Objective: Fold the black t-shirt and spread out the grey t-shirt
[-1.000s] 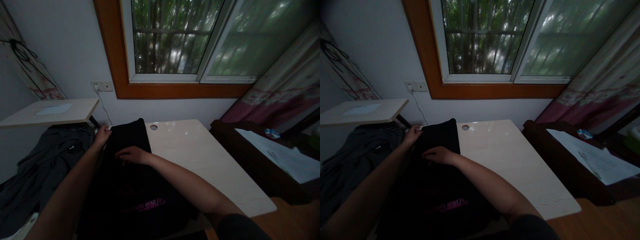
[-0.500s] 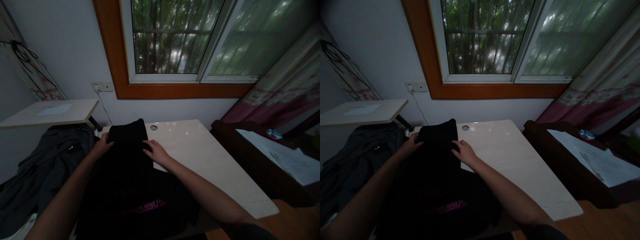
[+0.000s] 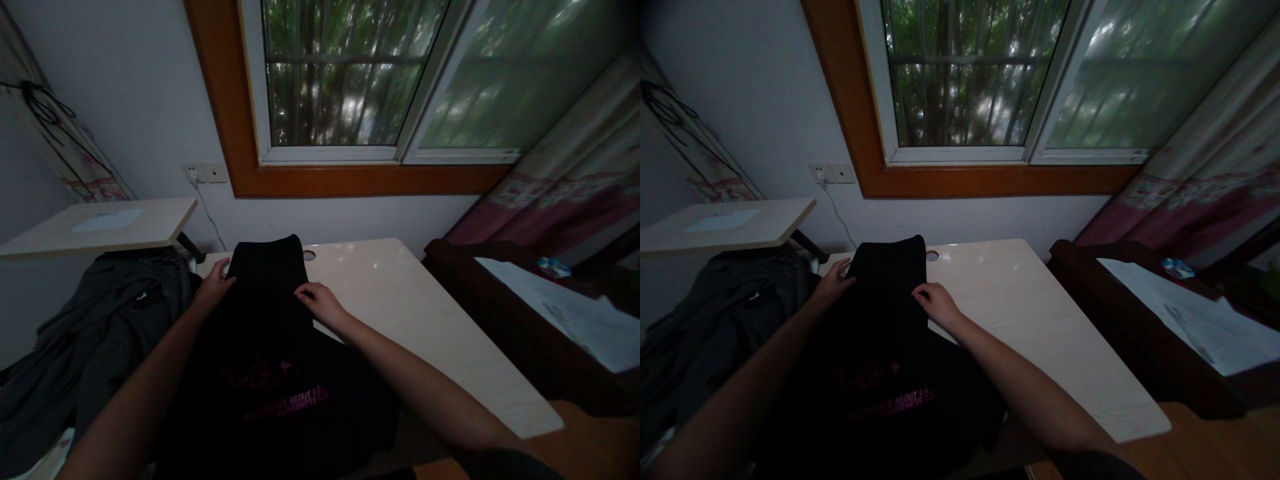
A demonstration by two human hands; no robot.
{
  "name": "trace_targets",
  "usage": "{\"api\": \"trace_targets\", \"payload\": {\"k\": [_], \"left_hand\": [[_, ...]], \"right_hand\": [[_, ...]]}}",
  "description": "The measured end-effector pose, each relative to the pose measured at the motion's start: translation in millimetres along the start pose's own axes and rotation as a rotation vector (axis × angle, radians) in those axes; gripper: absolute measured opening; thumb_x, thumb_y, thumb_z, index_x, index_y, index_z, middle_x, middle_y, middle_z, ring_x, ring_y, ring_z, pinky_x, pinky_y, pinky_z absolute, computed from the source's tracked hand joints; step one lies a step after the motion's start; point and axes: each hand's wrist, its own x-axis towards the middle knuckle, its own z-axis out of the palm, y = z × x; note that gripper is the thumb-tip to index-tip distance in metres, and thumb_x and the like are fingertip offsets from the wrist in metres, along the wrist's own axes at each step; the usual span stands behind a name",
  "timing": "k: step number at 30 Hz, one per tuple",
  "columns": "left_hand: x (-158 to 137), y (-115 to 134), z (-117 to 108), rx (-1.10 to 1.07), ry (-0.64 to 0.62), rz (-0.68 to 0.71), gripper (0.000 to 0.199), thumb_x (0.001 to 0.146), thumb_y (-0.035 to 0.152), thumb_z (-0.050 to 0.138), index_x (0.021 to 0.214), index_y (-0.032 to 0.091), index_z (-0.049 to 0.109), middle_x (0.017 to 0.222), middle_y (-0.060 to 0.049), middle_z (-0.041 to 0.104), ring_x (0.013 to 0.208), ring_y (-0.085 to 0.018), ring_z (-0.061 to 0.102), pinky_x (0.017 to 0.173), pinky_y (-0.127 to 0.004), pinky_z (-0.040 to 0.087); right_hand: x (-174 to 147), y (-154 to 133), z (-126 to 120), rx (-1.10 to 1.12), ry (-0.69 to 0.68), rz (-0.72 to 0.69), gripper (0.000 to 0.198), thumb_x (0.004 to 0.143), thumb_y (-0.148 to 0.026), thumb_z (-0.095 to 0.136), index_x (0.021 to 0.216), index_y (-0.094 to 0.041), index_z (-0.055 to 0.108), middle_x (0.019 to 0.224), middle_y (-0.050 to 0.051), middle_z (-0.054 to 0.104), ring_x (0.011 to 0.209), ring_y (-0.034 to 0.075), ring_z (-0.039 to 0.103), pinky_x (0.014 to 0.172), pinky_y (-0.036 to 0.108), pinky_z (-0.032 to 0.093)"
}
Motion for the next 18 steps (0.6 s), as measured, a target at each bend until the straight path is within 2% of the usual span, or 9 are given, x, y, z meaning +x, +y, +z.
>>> {"api": "trace_targets", "payload": {"k": [4, 10, 14, 18], "left_hand": [[26, 13, 15, -0.025, 0.023, -0.014, 0.07, 0.08, 0.04, 0.067, 0.145, 0.024, 0.047, 0.097, -0.006, 0.066, 0.083, -0.022, 0.066, 0.076, -0.033, 0.05], [54, 27, 28, -0.071, 0.059, -0.038, 0.068, 0.082, 0.04, 0.067, 0.143, 0.018, 0.049, 0.1, -0.009, 0.069, 0.085, -0.022, 0.067, 0.077, -0.032, 0.05], [51, 31, 24, -0.079, 0.064, -0.05, 0.067, 0.084, 0.044, 0.064, 0.144, 0.018, 0.048, 0.091, -0.007, 0.07, 0.079, -0.022, 0.068, 0.073, -0.031, 0.05], [33, 29, 15, -0.111, 0.005, -0.03, 0.065, 0.081, 0.046, 0.068, 0.141, 0.022, 0.054, 0.085, -0.004, 0.071, 0.077, -0.022, 0.068, 0.073, -0.032, 0.051]], "right_hand": [[16, 16, -8, 0.061, 0.041, 0.044, 0.018, 0.09, -0.018, 0.06, 0.099, -0.022, 0.075, 0.101, 0.004, 0.075, 0.099, 0.021, 0.067, 0.094, 0.035, 0.048], [54, 29, -14, 0.107, 0.12, 0.14, 0.019, 0.087, -0.017, 0.059, 0.097, -0.02, 0.074, 0.099, 0.005, 0.074, 0.092, 0.019, 0.067, 0.088, 0.032, 0.05], [75, 27, -14, 0.111, 0.137, 0.143, 0.026, 0.089, -0.017, 0.055, 0.107, -0.021, 0.072, 0.102, 0.005, 0.071, 0.094, 0.017, 0.065, 0.091, 0.032, 0.049], [73, 28, -16, 0.113, 0.121, 0.133, 0.03, 0.086, -0.018, 0.06, 0.115, -0.022, 0.068, 0.109, 0.005, 0.069, 0.098, 0.018, 0.064, 0.091, 0.032, 0.048]]}}
